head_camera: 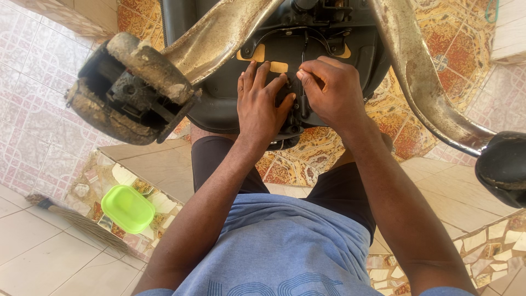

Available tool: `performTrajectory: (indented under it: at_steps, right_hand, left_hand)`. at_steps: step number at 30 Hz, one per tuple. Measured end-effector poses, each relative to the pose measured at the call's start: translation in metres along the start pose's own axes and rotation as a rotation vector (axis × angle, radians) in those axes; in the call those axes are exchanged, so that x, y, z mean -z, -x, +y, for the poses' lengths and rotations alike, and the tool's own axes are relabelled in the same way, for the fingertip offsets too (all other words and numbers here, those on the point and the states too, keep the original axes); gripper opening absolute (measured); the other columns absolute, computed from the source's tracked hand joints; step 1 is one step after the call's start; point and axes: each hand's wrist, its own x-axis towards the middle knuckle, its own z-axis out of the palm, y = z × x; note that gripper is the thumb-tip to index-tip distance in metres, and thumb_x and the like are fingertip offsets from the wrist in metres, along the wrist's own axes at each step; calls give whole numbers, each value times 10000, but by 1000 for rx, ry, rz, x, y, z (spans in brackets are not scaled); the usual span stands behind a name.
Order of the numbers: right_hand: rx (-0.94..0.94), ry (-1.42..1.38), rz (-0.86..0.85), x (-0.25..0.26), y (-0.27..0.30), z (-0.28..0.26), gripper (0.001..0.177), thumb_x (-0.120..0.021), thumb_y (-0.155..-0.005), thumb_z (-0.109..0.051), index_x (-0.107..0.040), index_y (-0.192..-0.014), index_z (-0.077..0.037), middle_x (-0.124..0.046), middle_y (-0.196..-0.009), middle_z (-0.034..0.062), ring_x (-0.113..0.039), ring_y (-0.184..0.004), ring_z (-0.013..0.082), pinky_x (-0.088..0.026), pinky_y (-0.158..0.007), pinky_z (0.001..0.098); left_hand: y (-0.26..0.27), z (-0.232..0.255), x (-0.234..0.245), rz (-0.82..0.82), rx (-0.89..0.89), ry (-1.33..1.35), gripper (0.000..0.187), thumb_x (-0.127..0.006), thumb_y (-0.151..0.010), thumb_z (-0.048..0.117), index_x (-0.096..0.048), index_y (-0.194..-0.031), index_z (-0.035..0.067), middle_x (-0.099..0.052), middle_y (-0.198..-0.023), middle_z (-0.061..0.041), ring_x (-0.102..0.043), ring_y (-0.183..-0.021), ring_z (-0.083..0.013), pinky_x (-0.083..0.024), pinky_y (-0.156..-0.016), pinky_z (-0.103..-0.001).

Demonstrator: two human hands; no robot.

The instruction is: The person uses a hex key to loosen and remove multiple screws from the underside of an office chair base. They detach the central mounting plate and set it aside, leaving the chair base disassembled.

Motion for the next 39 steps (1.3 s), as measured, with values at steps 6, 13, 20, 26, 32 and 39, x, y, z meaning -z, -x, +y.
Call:
performTrajectory:
  at_steps: [6, 13, 20, 26, 32, 39]
  right_hand:
    - [46, -9, 14, -2, -1, 1, 91, -708, -1065, -77, -740, -1083, 7, -721, -911, 92, -682, -750, 156, -527, -627, 289]
    - [35, 70, -30, -3, 1, 0, 117, -711, -1045, -99, -744, -1070, 10, -722, -844, 114, -682, -694, 188, -523, -600, 322]
    - [36, 136, -281, 3, -15, 8, 155, -690, -1023, -135, -725, -1016, 16, -693, -752, 160, -685, -659, 289, -530, -623, 420]
    - [212, 101, -452, 17, -36, 21, 135, -671, -1010, -112, -734, -1048, 1, -695, -875, 140, -680, -769, 290, -525, -698, 415]
    - [57, 46, -546, 26, -49, 20, 183, -711, -985, -182, -794, -1072, -45, -673, -842, 109, -625, -725, 229, -468, -633, 381]
    - [-343, 92, -326, 27, -33, 8, 401, -829, -907, -381, -738, -789, -9, -655, -616, 95, -616, -545, 186, -478, -547, 346]
  left_hand:
    - [1, -5, -3, 5, 0, 11, 409, -830, -869, 335, -750, -1205, 118, -540, -1434, -208, -396, -1442, -434, -272, -1211, -640]
    - [1, -5, -4, 14, -23, 11, 404, -824, -886, 322, -740, -1226, 119, -543, -1432, -216, -404, -1443, -442, -280, -1215, -637]
    - [0, -7, -2, -8, -58, 21, 401, -809, -925, 298, -720, -1268, 107, -530, -1455, -219, -390, -1454, -447, -290, -1216, -624]
    - [-6, -8, 5, -31, -86, 28, 464, -854, -851, 324, -725, -1248, 121, -531, -1419, -213, -392, -1426, -433, -294, -1189, -617]
    - [-19, -14, 9, -53, -112, 198, 379, -850, -873, 247, -740, -1198, 88, -599, -1128, -111, -551, -1120, -288, -461, -979, -471]
    - [-25, -10, -10, 40, -183, 424, 115, -723, -1013, 128, -712, -1081, 35, -623, -945, -65, -627, -908, -236, -522, -773, -375]
